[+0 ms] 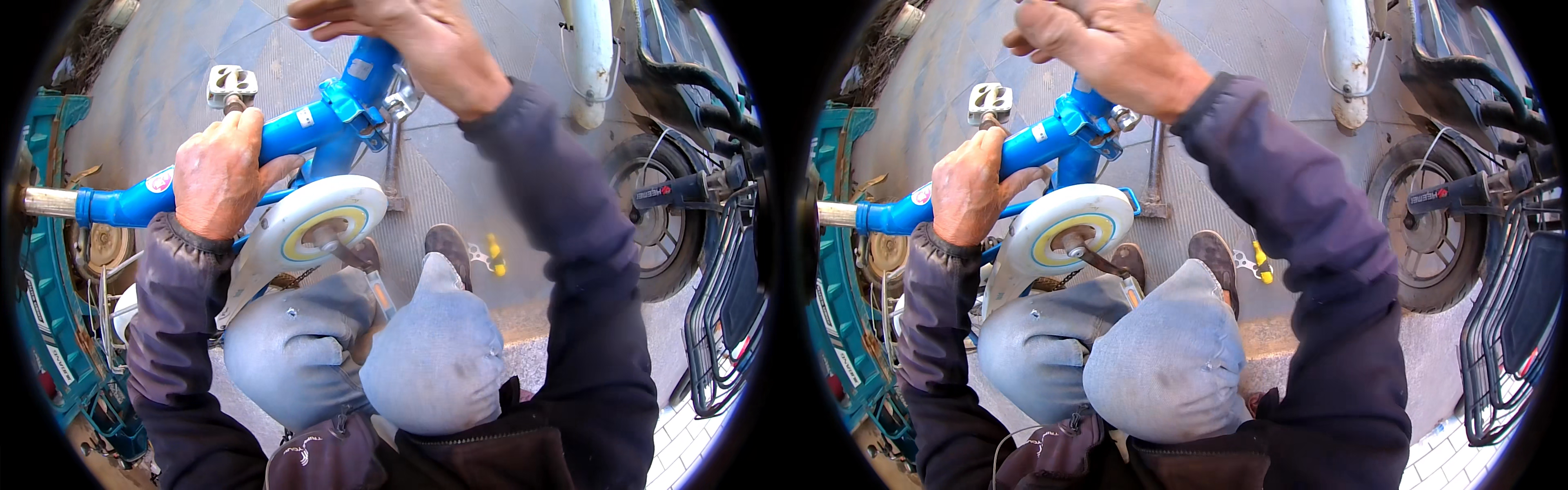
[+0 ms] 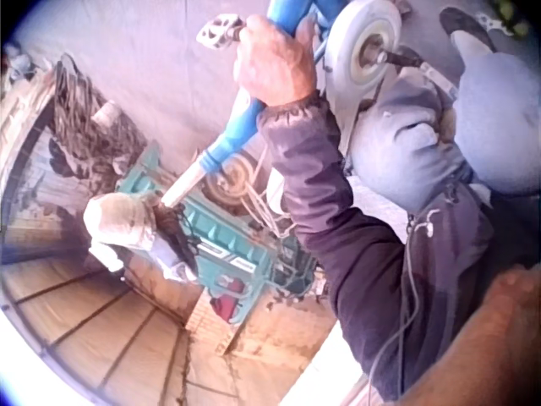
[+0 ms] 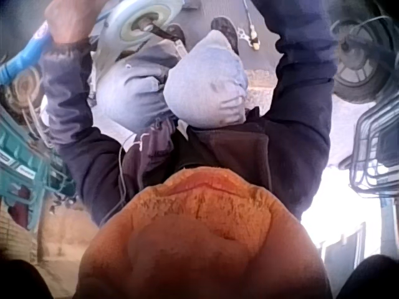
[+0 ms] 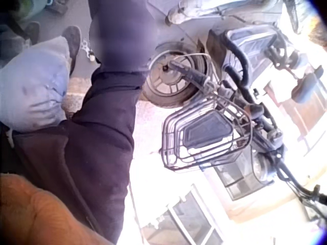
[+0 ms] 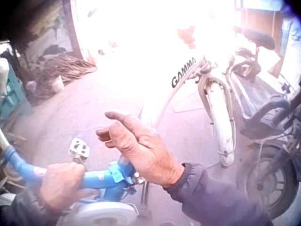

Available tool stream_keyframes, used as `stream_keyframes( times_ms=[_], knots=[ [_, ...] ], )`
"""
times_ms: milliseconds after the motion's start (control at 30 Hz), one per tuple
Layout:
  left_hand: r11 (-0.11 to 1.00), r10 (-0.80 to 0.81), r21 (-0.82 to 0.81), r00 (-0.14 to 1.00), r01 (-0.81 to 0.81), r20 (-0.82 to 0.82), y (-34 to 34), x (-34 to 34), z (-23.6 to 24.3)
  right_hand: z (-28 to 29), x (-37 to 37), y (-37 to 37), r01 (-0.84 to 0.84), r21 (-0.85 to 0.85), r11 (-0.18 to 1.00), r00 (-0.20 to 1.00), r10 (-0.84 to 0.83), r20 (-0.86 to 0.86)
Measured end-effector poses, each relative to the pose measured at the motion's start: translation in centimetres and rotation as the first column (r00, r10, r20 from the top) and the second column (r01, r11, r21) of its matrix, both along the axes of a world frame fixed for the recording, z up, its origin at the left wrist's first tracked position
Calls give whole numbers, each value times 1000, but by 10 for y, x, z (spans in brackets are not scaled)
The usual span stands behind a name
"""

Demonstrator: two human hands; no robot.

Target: The person uses a yellow screwdriver to adjust a screw on the bicycle frame. They then switch to a silver wrench to tighten a bolt on the blue bicycle frame near the seat post.

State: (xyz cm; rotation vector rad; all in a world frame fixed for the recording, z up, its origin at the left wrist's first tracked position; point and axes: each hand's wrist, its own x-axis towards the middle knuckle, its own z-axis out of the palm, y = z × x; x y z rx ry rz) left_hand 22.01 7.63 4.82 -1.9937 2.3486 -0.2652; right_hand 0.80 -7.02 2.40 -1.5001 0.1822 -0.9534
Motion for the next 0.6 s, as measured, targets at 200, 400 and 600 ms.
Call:
stream_keyframes(
  times_ms=[200,400,600],
  knots=[
    [960,125,238,986,-149,112,9,15,31,44,-56,-31,176,-202,963,967,-131,219],
    [988,24,145,992,-43,127,9,26,22,15,33,-9,-63,-530,846,997,77,5],
    [987,26,155,988,-50,155,8,29,20,49,-11,-7,79,-330,941,996,-65,53]
  ],
)
